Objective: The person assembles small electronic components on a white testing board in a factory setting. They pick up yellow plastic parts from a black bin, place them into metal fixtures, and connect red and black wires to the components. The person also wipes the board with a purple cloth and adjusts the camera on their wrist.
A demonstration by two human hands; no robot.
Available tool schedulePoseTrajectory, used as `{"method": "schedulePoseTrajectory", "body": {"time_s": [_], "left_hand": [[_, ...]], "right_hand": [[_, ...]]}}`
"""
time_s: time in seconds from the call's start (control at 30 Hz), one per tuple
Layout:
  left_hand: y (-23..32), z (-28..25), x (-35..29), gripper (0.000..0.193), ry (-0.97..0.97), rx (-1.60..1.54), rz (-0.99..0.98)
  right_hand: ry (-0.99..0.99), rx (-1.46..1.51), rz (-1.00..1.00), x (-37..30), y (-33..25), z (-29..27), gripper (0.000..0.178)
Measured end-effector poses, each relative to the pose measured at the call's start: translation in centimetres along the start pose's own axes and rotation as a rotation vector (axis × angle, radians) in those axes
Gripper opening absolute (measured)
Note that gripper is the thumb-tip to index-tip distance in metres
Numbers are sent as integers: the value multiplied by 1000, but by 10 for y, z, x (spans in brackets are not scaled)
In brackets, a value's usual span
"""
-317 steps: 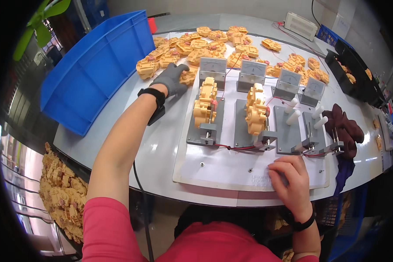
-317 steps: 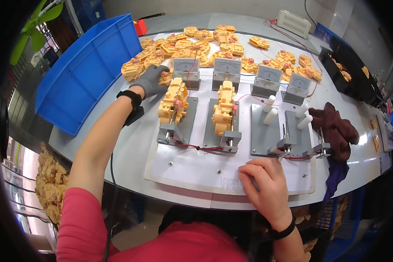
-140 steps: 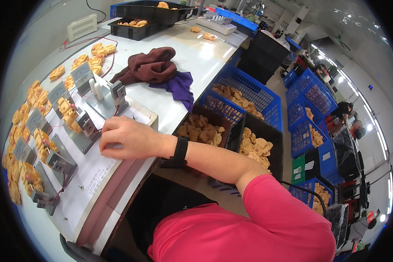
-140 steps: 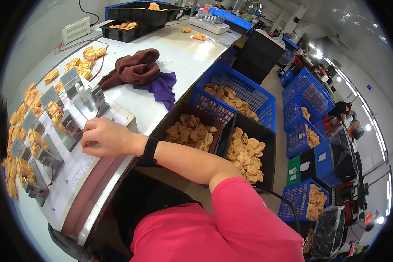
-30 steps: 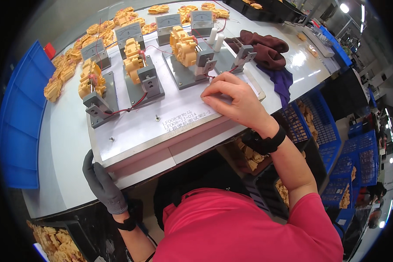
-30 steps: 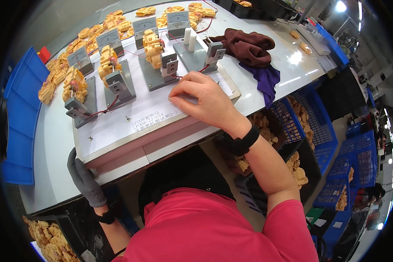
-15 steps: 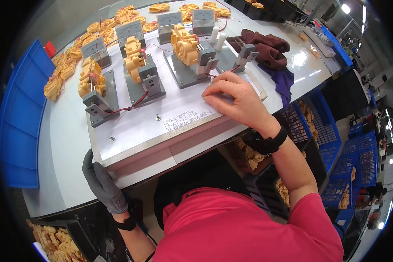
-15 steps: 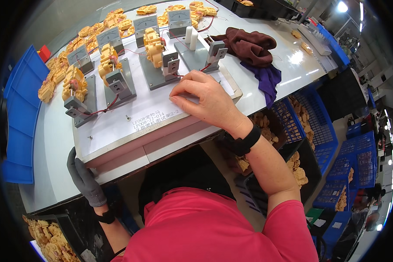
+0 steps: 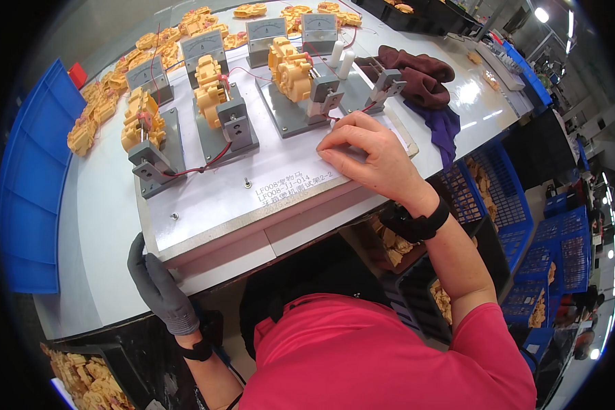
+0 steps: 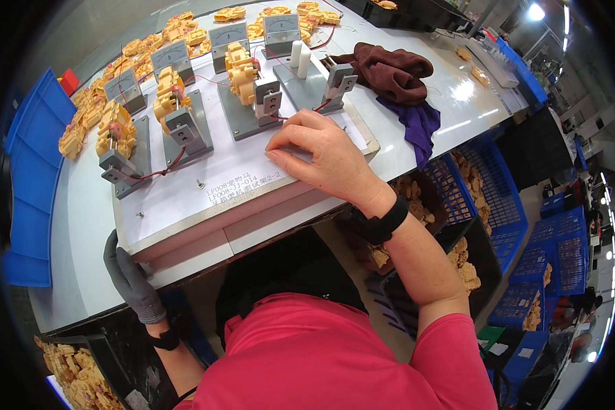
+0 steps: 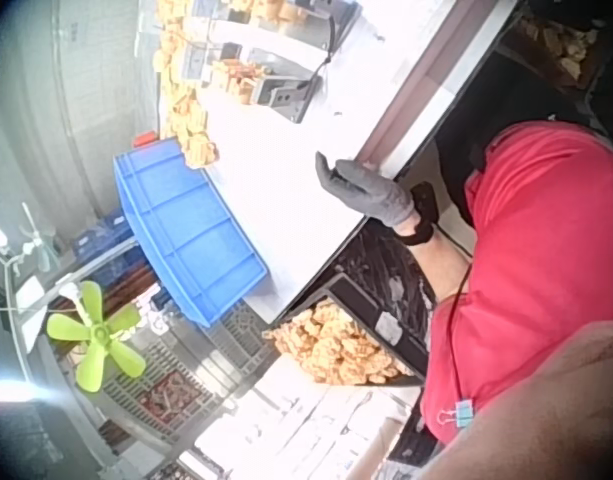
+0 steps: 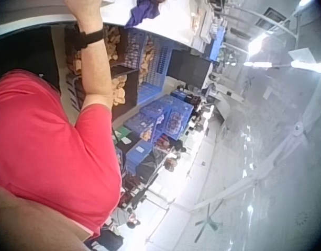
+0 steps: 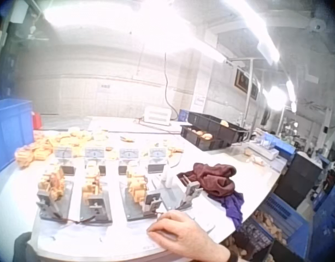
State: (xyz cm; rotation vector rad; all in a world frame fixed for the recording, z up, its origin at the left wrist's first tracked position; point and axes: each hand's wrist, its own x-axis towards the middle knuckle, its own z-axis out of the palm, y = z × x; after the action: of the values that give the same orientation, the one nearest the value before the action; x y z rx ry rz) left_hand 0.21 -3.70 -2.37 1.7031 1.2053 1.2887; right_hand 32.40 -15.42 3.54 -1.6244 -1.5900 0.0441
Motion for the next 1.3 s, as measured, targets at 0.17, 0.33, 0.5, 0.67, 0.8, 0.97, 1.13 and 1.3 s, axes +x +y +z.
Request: {"method": "schedulePoseTrajectory", "body": {"time_s": [0.17, 0.33, 0.5, 0.67, 0.8, 0.97, 1.13, 1.3], "left_hand": [[-1, -1, 0, 38, -13, -15, -17], [-5, -2, 1, 38, -4, -24, -44], [-2, -2, 0, 38, -21, -28, -66], [-1, -1, 0, 38, -5, -21, -51], [0, 0, 0, 37, -8, -25, -52], [-11, -4, 0, 39, -16, 9, -20], [-4, -3, 0, 38, -11, -16, -34], [1, 0, 0, 37, -5, -36, -18]], "right_hand": [[5, -6, 4, -1, -1, 0, 8], [9, 8, -11, 0, 0, 1, 7], [6, 7, 1, 0, -1, 0, 7], [2, 1, -1, 0, -1, 1, 8], [1, -5, 1, 0, 0, 1, 8], [-8, -8, 4, 0, -3, 0, 7], [-20, -10, -6, 0, -1, 0, 8], [-34, 33, 60, 1, -4, 0, 9]]}}
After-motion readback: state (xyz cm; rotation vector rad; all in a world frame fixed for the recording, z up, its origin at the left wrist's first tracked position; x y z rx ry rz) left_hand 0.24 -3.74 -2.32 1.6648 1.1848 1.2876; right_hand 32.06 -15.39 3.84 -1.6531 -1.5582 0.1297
